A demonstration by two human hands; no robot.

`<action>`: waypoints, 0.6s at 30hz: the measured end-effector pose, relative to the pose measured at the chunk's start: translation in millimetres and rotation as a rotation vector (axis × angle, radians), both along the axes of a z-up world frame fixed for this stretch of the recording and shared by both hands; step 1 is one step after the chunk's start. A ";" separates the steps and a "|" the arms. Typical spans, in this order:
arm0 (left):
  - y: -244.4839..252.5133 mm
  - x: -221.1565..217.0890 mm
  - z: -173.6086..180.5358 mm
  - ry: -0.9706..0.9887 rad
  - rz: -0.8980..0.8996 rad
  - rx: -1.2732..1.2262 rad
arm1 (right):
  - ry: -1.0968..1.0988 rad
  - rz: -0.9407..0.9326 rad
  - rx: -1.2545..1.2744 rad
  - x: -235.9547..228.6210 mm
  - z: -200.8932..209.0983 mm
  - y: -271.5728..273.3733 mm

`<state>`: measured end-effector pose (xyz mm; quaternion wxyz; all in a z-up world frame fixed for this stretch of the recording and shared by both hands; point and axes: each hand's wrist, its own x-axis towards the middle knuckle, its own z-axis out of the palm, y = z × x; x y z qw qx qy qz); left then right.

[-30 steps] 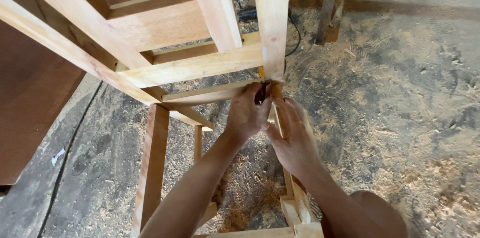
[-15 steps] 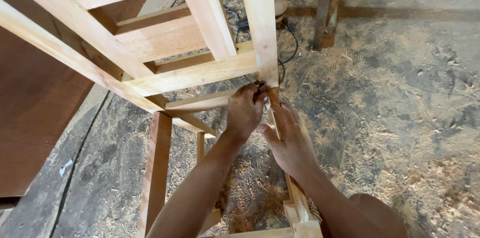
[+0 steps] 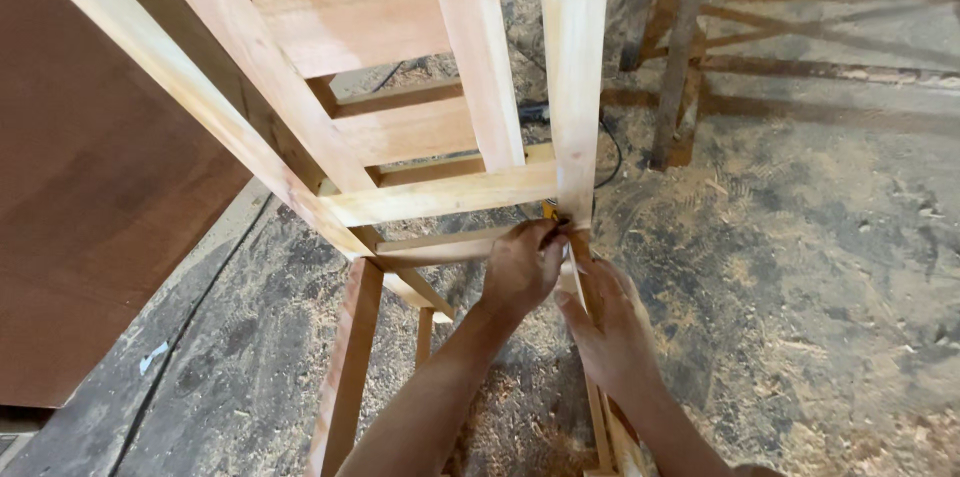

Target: The person assembles a wooden chair by fitting various frame components together and using a small tool to join the pieces.

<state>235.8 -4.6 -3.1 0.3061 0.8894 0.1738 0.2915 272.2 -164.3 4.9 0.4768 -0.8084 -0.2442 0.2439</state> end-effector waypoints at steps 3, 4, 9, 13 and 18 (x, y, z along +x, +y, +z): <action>1.3 4.7 -3.2 0.017 0.022 0.112 | -0.107 0.030 -0.012 4.7 -16.3 -0.3; 0.8 6.1 -5.7 0.030 0.043 0.151 | -0.108 0.030 -0.010 7.8 -25.4 -1.6; 0.3 5.9 -11.4 -0.112 0.035 0.150 | -1.169 0.214 0.133 16.5 -47.6 -1.4; 4.3 12.5 -21.8 -0.006 0.064 0.099 | -0.223 0.008 0.117 14.3 -56.5 -1.3; 0.9 10.7 -24.7 -0.310 -0.021 0.416 | -1.222 0.216 0.052 18.9 -61.4 4.2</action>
